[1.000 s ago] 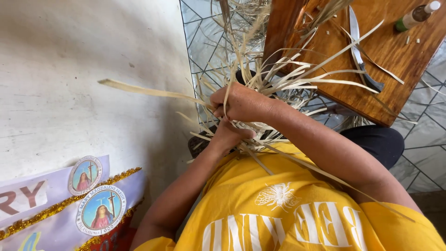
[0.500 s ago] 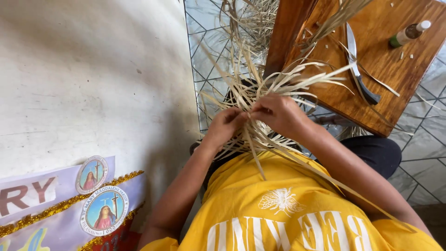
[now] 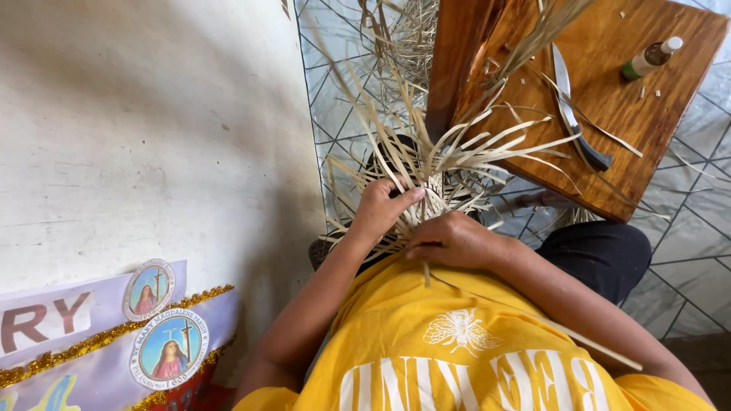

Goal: The person is weaving dried plant fibers to create a structured object, using a knife to trim the ends.

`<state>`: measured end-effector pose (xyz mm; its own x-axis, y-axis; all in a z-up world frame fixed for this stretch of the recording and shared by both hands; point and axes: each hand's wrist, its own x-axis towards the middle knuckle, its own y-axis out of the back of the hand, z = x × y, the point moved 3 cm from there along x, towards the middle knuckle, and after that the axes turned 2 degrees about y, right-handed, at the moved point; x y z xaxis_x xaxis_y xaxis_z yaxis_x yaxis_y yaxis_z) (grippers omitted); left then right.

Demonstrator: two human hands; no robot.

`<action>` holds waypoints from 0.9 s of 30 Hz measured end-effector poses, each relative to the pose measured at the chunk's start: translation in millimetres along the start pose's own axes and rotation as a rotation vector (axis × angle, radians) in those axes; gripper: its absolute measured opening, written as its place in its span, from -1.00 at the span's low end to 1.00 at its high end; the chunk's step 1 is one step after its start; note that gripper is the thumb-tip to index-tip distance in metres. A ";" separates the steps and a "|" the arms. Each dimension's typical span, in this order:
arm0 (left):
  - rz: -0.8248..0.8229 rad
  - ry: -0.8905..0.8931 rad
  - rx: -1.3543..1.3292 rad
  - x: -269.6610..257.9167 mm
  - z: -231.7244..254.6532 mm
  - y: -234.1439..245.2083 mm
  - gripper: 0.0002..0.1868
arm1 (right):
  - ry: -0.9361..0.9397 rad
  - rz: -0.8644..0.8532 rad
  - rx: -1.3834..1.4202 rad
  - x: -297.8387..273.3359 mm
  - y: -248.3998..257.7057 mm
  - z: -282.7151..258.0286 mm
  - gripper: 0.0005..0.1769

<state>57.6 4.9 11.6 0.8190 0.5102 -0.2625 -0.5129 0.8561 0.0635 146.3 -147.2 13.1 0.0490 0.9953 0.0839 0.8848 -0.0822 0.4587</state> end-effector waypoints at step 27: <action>0.090 0.293 -0.441 -9.8 -40.0 -11.0 -0.64 | -0.228 0.254 -0.129 -19.5 17.0 43.5 -0.78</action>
<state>45.0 -12.9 -25.0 0.6934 0.4815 -0.5361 -0.6885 0.6621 -0.2960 180.5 -165.8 -19.2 0.3744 0.9271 0.0164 0.7661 -0.3192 0.5578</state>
